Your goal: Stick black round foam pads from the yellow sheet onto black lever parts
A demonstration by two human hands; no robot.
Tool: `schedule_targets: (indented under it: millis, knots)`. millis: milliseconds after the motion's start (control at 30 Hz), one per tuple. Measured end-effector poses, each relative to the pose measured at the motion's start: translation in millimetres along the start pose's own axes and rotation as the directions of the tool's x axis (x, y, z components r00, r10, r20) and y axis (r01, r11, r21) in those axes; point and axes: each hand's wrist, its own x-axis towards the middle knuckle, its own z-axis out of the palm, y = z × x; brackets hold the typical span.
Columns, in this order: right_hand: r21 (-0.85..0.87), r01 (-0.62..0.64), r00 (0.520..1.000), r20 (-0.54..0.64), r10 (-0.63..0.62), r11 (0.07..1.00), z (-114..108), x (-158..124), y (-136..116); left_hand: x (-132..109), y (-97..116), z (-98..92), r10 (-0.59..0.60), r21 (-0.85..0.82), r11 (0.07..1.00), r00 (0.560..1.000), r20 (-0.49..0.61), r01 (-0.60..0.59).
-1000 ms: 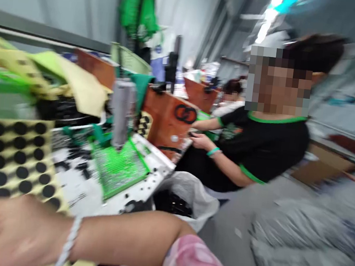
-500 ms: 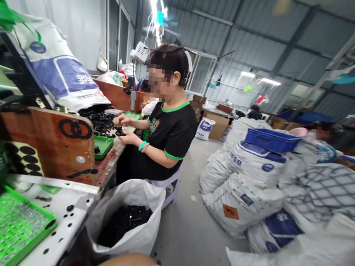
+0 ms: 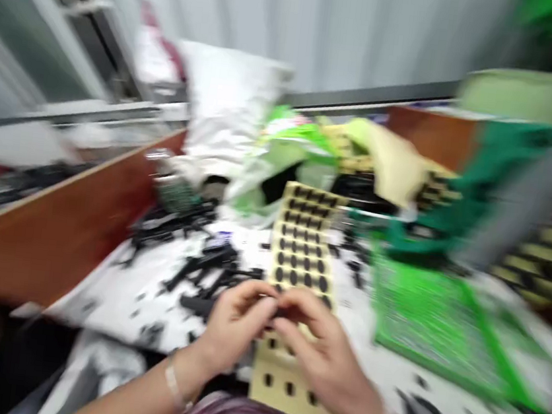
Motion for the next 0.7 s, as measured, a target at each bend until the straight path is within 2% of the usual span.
schedule_targets:
  millis: [33,100,233,333,467,600,700]
  knots:
    - [0.017,-0.006,0.998,0.069,0.005,1.0,0.8,5.6,7.9,-12.3,-3.1,-17.4,-0.007,0.01,1.0,0.998,-0.06,0.008]
    - [0.003,-0.019,0.989,0.15,0.018,1.0,3.9,17.1,21.4,-30.5,-8.6,-35.1,0.019,0.047,0.999,0.994,-0.104,-0.014]
    - [-0.058,-0.084,0.972,0.214,0.095,0.995,10.7,17.4,30.1,-45.9,-14.9,-37.5,0.067,0.176,0.984,0.986,-0.153,-0.04]
    - [-0.105,-0.144,0.966,0.202,0.163,0.984,11.3,13.9,33.6,-46.6,-15.9,-44.5,0.097,0.168,0.983,0.979,-0.177,-0.067]
    - [-0.114,-0.175,0.961,0.194,0.195,0.978,17.8,19.8,35.7,-40.2,-15.8,-62.2,0.103,0.144,0.988,0.949,-0.298,-0.063]
    - [-0.114,-0.107,0.957,0.257,0.134,0.988,31.4,27.3,29.8,-41.2,-19.1,-64.9,0.134,0.208,0.974,0.965,-0.226,-0.087]
    - [-0.156,-0.158,0.912,0.355,0.205,0.975,33.2,32.3,30.7,-45.2,-23.2,-71.6,0.14,0.235,0.968,0.967,-0.215,-0.088]
